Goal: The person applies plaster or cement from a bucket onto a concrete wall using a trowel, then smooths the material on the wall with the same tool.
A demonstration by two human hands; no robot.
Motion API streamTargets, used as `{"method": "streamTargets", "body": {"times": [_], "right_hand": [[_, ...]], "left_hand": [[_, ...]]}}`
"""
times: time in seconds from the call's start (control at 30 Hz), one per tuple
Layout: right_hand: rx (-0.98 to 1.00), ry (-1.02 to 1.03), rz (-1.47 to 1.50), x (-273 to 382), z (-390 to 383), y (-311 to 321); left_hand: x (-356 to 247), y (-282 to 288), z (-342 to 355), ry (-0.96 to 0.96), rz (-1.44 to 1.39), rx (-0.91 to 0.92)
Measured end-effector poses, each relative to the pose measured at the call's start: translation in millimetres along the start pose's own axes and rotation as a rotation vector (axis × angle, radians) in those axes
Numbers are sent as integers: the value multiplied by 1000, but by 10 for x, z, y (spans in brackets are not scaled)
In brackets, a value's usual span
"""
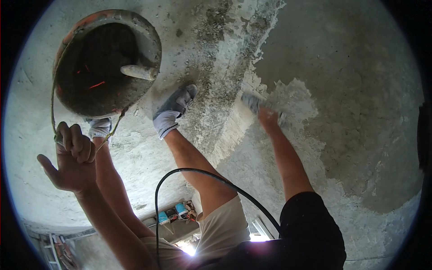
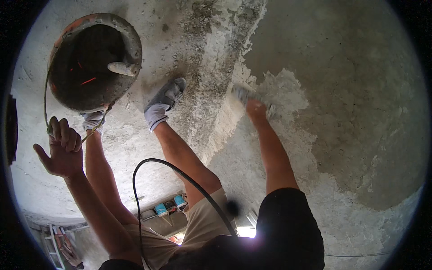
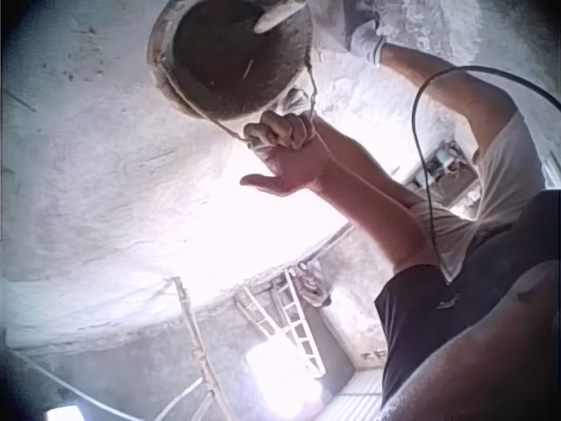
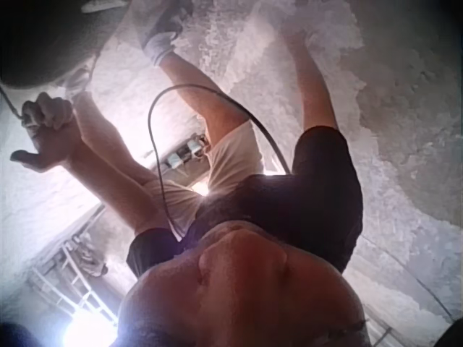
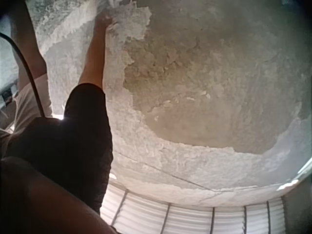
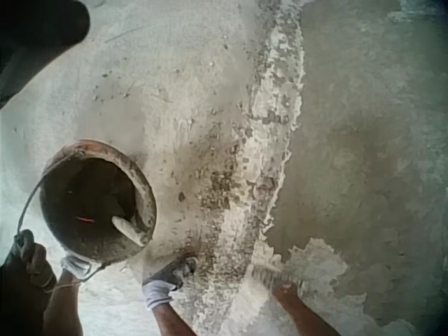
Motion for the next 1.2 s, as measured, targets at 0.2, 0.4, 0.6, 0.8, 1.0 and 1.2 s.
{"method": "streamTargets", "body": {"times": [0.2,0.4,0.6,0.8,1.0,1.2], "right_hand": [[-520,-10,-763,-65,-426,1235],[-693,-198,66,-1051,369,2759],[-573,28,-105,-211,501,881],[33,2,160,-92,-260,90],[-552,-132,55,-948,-402,2051],[-89,-207,437,-623,-515,524]], "left_hand": [[70,16,-12,22,-8,11],[150,-98,53,37,27,24],[173,-133,60,50,-5,67],[90,21,-6,-4,-25,26],[144,17,-22,1,32,-36],[116,-52,32,-15,5,44]]}}
Point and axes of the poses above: each hand's wrist, its own z-axis towards the middle knuckle, its own y-axis out of the back of the hand, x = y × z, the point moved 9 cm from there along z, towards the middle knuckle, and after that the axes turned 2 degrees about y, right-handed, at the moved point
